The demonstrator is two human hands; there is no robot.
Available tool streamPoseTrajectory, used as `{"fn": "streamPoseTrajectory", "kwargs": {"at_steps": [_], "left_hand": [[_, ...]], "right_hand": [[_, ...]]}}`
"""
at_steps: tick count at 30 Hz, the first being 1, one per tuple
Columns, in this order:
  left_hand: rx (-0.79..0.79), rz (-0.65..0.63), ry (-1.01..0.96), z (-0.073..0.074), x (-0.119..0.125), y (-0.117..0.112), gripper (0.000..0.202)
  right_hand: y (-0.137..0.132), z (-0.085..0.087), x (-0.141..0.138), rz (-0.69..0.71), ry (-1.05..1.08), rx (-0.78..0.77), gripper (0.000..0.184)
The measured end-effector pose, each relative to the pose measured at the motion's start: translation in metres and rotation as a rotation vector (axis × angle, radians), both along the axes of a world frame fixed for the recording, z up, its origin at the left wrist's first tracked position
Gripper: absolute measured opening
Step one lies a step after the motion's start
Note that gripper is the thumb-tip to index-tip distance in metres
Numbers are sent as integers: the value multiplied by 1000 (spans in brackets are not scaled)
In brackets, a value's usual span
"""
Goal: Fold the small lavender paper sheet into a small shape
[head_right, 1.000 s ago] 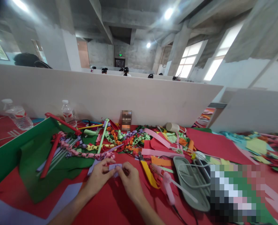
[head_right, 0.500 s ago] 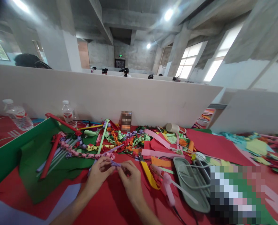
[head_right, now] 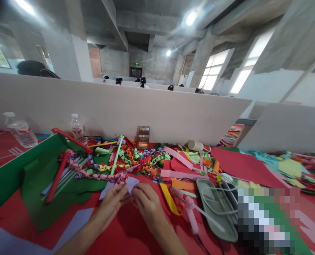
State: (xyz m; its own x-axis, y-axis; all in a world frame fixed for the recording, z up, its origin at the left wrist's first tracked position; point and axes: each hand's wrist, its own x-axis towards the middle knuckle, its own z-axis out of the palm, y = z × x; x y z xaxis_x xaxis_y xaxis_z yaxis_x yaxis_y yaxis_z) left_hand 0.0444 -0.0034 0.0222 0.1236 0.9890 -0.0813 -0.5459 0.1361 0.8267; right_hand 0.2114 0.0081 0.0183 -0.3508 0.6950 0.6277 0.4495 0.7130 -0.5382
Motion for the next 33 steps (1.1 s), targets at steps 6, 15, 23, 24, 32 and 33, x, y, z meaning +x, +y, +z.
{"fn": "streamPoseTrajectory", "kwargs": {"at_steps": [6, 15, 23, 24, 32, 33], "left_hand": [[-28, 55, 27, -1, -1, 3, 42], [-2, 86, 174, -11, -1, 9, 53], [-3, 73, 188, -13, -2, 9, 45], [-10, 59, 173, -13, -3, 8, 45], [-68, 130, 135, -12, -5, 10, 39], [-52, 143, 146, -12, -5, 10, 37]], "right_hand": [[-7, 8, -14, -92, 143, -151, 14], [-9, 3, -27, -160, 376, -385, 24], [-8, 3, -29, -153, 461, -461, 32], [-8, 2, -29, -145, 481, -481, 32], [-6, -3, -29, -48, 635, -666, 33], [-6, -3, -30, -30, 625, -672, 33]]}}
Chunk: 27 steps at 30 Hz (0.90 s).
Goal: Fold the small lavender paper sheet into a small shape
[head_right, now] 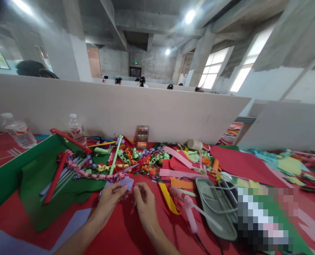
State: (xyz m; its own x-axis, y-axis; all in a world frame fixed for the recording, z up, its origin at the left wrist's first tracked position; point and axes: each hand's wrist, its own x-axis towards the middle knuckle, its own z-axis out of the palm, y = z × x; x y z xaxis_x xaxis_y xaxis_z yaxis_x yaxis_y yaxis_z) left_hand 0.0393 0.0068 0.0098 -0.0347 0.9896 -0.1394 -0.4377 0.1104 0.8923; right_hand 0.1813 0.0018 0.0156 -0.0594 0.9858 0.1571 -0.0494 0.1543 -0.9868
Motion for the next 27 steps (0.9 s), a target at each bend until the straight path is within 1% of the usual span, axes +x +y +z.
{"fn": "streamPoseTrajectory", "kwargs": {"at_steps": [5, 8, 11, 14, 16, 23, 27], "left_hand": [[38, 104, 63, 2, 0, 1, 33], [74, 50, 78, 3, -1, 1, 35], [115, 7, 115, 5, -1, 0, 34], [133, 28, 180, 7, 0, 0, 31], [134, 43, 212, 8, 0, -1, 33], [124, 27, 235, 4, -2, 0, 36], [70, 69, 267, 4, -1, 0, 41]], "right_hand": [[-2, 1, -4, 92, -30, -7, 42], [-1, -1, -3, 127, -25, -37, 45], [2, -4, -1, 132, -11, -82, 48], [4, -5, 0, 133, 18, -124, 49], [4, -5, 0, 137, 30, -135, 49], [-1, -2, -1, 144, 32, -158, 48], [-1, -2, 0, 139, 34, -162, 49]]}}
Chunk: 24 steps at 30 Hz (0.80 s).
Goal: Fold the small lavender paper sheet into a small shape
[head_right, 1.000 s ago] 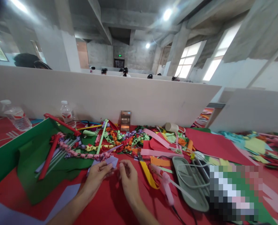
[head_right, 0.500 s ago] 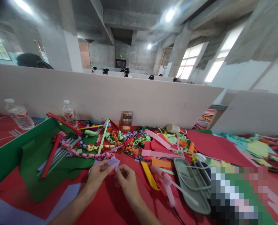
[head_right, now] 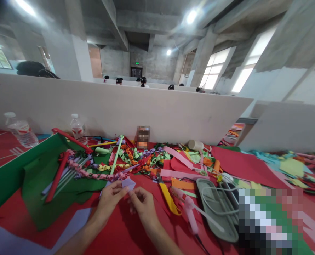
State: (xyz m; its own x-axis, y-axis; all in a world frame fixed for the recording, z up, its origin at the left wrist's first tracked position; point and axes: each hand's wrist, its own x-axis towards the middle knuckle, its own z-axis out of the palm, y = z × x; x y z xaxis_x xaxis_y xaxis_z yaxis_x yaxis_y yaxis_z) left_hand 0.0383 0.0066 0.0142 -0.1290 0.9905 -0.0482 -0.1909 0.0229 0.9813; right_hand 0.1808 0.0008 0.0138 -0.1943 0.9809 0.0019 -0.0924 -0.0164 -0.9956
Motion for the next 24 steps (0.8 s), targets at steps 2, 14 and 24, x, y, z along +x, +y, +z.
{"fn": "streamPoseTrajectory", "kwargs": {"at_steps": [2, 14, 24], "left_hand": [[-24, -20, -16, 1, 2, -1, 45], [130, -58, 106, -2, -3, 0, 35], [162, -174, 200, -4, -1, -4, 21]], "right_hand": [[1, -1, 0, -1, 14, 9, 49], [-1, 4, 1, -120, -38, 124, 40], [6, 5, 11, -133, -107, 257, 31]]}}
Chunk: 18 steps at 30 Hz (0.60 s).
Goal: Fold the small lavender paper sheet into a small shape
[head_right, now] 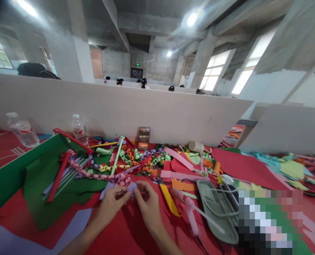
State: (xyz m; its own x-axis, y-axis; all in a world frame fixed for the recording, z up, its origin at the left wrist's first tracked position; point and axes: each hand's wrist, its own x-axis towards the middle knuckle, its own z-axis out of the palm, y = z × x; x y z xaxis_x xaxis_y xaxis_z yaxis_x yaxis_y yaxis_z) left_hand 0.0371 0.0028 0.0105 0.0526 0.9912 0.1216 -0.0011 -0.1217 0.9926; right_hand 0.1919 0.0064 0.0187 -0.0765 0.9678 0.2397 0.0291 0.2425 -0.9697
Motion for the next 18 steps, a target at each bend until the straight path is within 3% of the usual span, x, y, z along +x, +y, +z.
{"fn": "streamPoseTrajectory", "kwargs": {"at_steps": [4, 8, 18], "left_hand": [[-60, -1, -134, -2, -1, 2, 40], [-61, -80, -167, -1, 0, 1, 32], [32, -18, -61, 3, 0, 2, 25]], "right_hand": [[2, -5, 0, 11, 98, -30, 34], [3, -3, 0, 6, 122, -40, 36], [-1, 2, 1, 7, -78, 10, 33]]}}
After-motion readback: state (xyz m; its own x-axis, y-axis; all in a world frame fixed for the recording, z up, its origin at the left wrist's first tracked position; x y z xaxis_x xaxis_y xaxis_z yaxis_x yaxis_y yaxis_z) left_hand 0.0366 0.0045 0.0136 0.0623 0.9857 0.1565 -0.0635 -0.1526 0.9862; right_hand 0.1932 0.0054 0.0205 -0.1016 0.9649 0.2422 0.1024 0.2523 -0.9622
